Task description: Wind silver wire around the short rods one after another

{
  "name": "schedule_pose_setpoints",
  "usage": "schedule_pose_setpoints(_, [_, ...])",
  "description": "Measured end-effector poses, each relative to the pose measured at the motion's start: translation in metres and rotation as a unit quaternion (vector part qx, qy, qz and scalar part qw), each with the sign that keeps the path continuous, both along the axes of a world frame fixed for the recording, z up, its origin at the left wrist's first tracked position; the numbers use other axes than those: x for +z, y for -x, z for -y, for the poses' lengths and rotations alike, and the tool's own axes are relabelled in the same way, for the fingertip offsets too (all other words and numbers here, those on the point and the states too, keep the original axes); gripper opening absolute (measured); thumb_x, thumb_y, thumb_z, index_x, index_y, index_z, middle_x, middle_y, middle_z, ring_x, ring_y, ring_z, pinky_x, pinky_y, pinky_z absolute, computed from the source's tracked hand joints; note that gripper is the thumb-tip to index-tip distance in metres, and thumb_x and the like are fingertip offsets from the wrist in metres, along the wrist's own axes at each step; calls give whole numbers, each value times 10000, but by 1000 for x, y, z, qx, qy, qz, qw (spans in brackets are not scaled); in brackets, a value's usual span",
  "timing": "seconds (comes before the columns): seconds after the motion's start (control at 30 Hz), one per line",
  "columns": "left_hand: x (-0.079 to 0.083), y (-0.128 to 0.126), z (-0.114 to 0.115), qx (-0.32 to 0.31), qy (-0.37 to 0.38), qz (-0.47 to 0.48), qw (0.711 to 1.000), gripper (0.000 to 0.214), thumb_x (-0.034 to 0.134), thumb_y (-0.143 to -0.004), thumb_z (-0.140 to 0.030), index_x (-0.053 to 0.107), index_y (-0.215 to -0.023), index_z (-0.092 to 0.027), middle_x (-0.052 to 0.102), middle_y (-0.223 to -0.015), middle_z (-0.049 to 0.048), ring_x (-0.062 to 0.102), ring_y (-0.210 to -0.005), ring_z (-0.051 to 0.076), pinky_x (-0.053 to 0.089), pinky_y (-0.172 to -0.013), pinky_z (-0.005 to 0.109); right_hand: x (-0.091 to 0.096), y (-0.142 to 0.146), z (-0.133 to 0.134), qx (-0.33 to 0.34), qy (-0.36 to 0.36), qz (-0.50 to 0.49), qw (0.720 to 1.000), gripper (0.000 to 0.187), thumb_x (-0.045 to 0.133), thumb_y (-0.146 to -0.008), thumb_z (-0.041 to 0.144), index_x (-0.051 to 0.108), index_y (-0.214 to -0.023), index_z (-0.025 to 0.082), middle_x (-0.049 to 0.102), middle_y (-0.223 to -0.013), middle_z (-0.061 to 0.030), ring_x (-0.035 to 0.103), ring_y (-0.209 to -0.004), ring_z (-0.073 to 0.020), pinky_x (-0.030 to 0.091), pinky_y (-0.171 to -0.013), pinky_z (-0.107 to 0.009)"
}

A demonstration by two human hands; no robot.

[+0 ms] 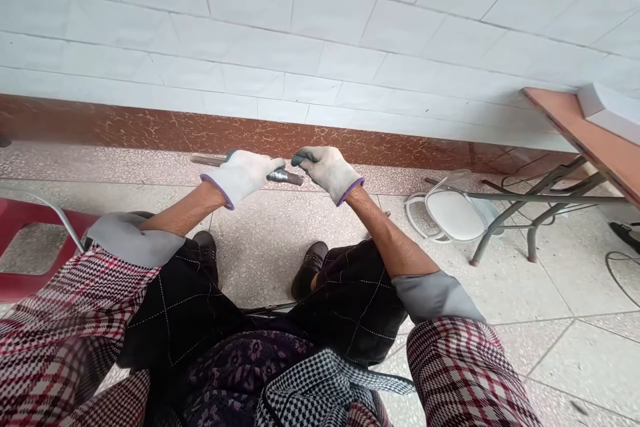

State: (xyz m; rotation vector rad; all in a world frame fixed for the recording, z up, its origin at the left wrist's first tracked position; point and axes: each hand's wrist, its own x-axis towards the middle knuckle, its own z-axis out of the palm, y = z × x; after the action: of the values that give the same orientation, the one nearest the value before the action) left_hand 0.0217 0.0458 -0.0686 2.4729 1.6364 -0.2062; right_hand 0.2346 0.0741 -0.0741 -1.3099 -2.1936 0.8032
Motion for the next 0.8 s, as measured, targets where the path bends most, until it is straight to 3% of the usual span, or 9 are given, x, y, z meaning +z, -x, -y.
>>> schedule_pose_setpoints(0.13, [9, -5, 2, 27, -1, 46, 999, 429, 489, -1051, -234, 684, -1430, -281, 781, -992, 124, 678, -816, 266, 408, -685, 376, -23, 7, -1, -14, 50, 5, 999, 166, 657, -938, 152, 815, -895, 182, 758, -833, -46, 669, -759, -188, 511, -731, -319])
schedule_pose_setpoints(0.23, [4, -2, -7, 65, 6, 46, 997, 437, 505, -1039, -252, 665, -1444, -279, 777, -984, 125, 675, -803, 267, 402, -670, 373, -33, 21, 18, 38, 57, 59, 996, 149, 689, -926, 131, 811, -884, 204, 767, -858, -42, 675, -769, -183, 503, -745, -308])
schedule_pose_setpoints(0.33, [-7, 2, -15, 66, 5, 5, 998, 438, 527, -1023, -225, 673, -1433, -272, 774, -985, 139, 688, -840, 280, 424, -703, 375, -24, 26, 32, 80, 36, 82, 993, 153, 685, -941, 153, 812, -906, 232, 766, -846, -22, 669, -762, -181, 493, -739, -305])
schedule_pose_setpoints(0.53, [-16, -2, -11, -13, 6, -14, 1000, 370, 540, -1027, -229, 732, -1337, -293, 775, -930, 117, 694, -848, 272, 418, -709, 368, 4, 4, 14, 6, -20, 37, 999, 173, 634, -924, 188, 789, -855, 221, 763, -848, -27, 662, -772, -186, 497, -751, -329])
schedule_pose_setpoints(0.63, [-9, -4, -5, -22, 1, 37, 999, 414, 507, -1031, -234, 704, -1389, -302, 778, -955, 107, 677, -814, 255, 381, -663, 361, 0, 2, 6, -2, 20, -31, 999, 137, 631, -876, 193, 745, -800, 203, 721, -783, -18, 620, -728, -164, 477, -698, -305])
schedule_pose_setpoints(0.8, [-5, -1, -9, 71, -12, 119, 990, 376, 533, -1032, -337, 716, -1353, -267, 747, -903, 94, 656, -800, 245, 365, -656, 357, -19, 19, 18, -32, 146, -119, 982, 183, 624, -924, 325, 714, -848, 185, 486, -578, 37, 392, -511, -108, 316, -482, -265])
